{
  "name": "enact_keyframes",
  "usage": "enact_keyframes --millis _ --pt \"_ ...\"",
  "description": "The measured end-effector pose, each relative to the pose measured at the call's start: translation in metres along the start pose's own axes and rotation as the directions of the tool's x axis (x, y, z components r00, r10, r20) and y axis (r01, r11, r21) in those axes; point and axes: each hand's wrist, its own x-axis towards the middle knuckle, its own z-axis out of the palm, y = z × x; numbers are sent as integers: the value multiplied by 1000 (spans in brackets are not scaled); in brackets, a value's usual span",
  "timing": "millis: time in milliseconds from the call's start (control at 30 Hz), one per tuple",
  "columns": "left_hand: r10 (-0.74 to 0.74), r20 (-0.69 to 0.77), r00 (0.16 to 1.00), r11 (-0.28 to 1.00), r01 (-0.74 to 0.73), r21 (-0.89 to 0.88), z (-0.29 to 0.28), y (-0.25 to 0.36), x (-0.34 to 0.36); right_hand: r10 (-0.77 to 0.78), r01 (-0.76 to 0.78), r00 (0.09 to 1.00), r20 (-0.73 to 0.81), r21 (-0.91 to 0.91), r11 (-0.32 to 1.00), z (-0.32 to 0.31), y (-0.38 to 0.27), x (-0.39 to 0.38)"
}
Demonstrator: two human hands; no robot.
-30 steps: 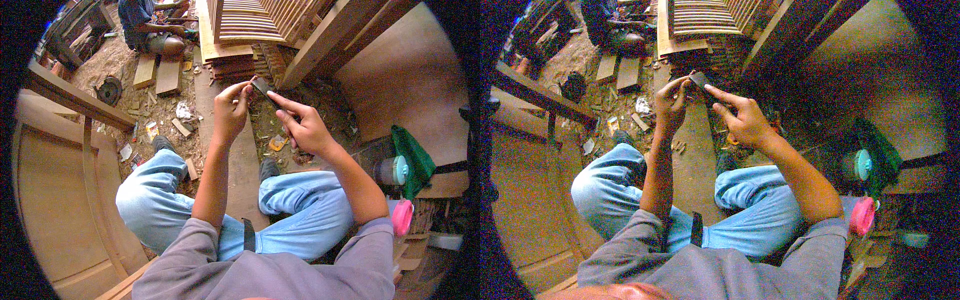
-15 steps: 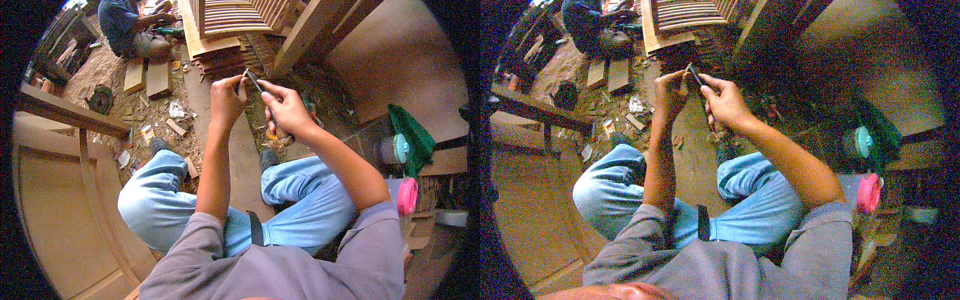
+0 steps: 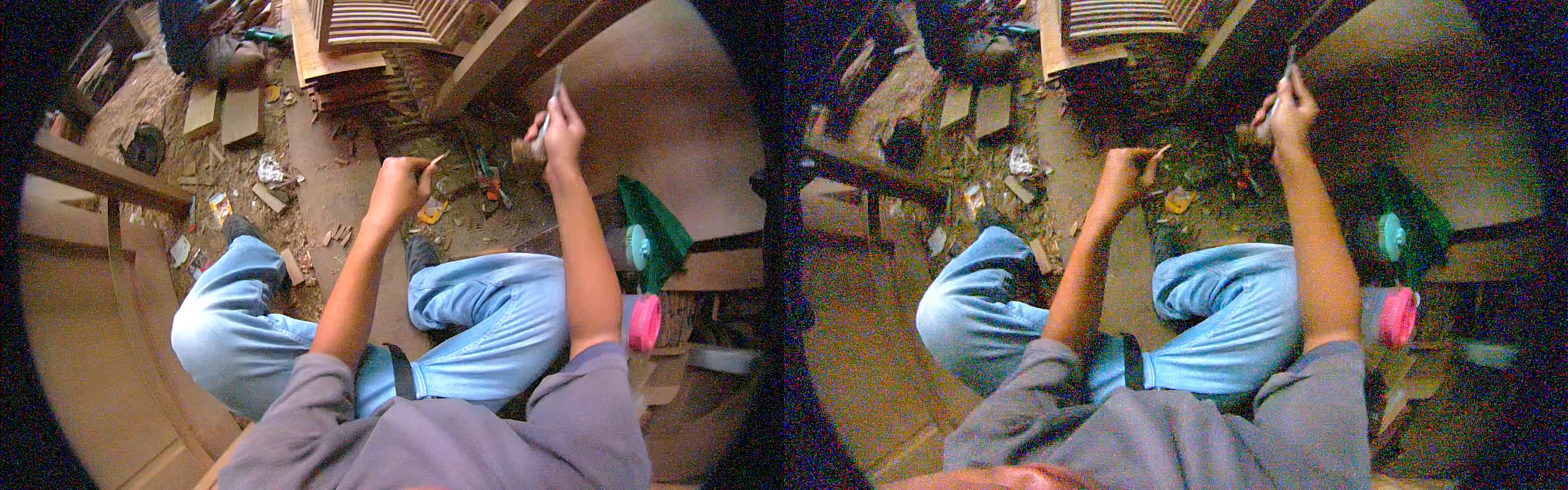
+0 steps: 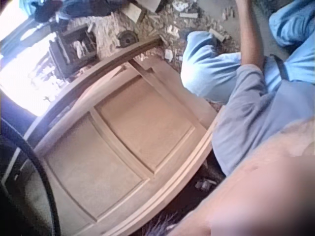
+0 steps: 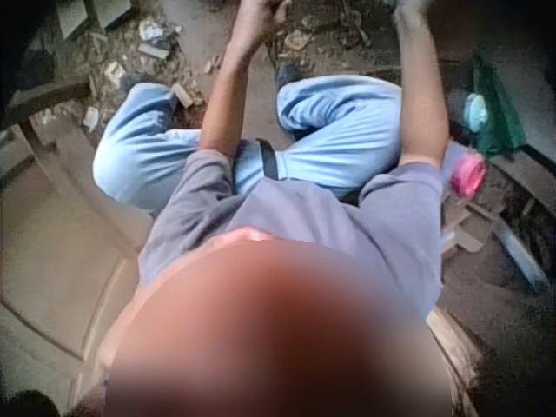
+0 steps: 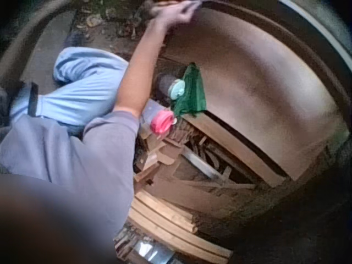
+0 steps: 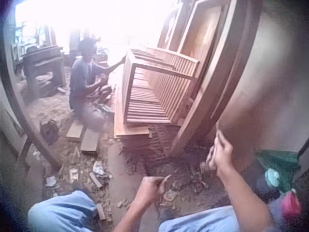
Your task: The person sits on the floor and uses a knife to shave and shape small wooden pieces. They repeatedly pick up pieces, scrape them with the blade, and place them back down. A second person works on a wooden frame in the background.
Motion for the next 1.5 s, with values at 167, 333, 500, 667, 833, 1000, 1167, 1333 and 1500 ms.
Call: enact_keyframes --millis 167,333,500,667,833,1000,1167,1333,1500 --pt "-64 -316 947 960 -29 -280 -12 -5 16 85 -34 871 484 -114 993 -5 36 -16" --pt "-164 -244 956 833 1 -554 -37 -6 19 166 49 691 703 -274 960 19 8 -48" --pt "-194 -229 954 723 -18 -690 -43 -1 19 183 98 604 775 -301 949 32 1 -70" --pt "-202 -199 959 680 -9 -733 -44 2 15 148 118 586 797 -265 957 26 24 -68" --pt "-128 -156 979 721 -16 -693 -54 2 14 141 83 615 776 -241 967 34 8 -82" --pt "-73 -37 997 802 36 -596 -44 18 2 -51 32 991 125 148 988 49 -35 -46" --pt "-130 -168 977 767 -8 -642 -38 16 5 128 -131 962 243 -5 991 6 -7 -25" --pt "-250 -172 953 654 35 -755 -51 1 8 74 12 638 767 -106 994 10 22 -53" --pt "-259 -216 942 687 23 -726 -49 2 7 221 26 529 819 -277 961 29 4 -74"
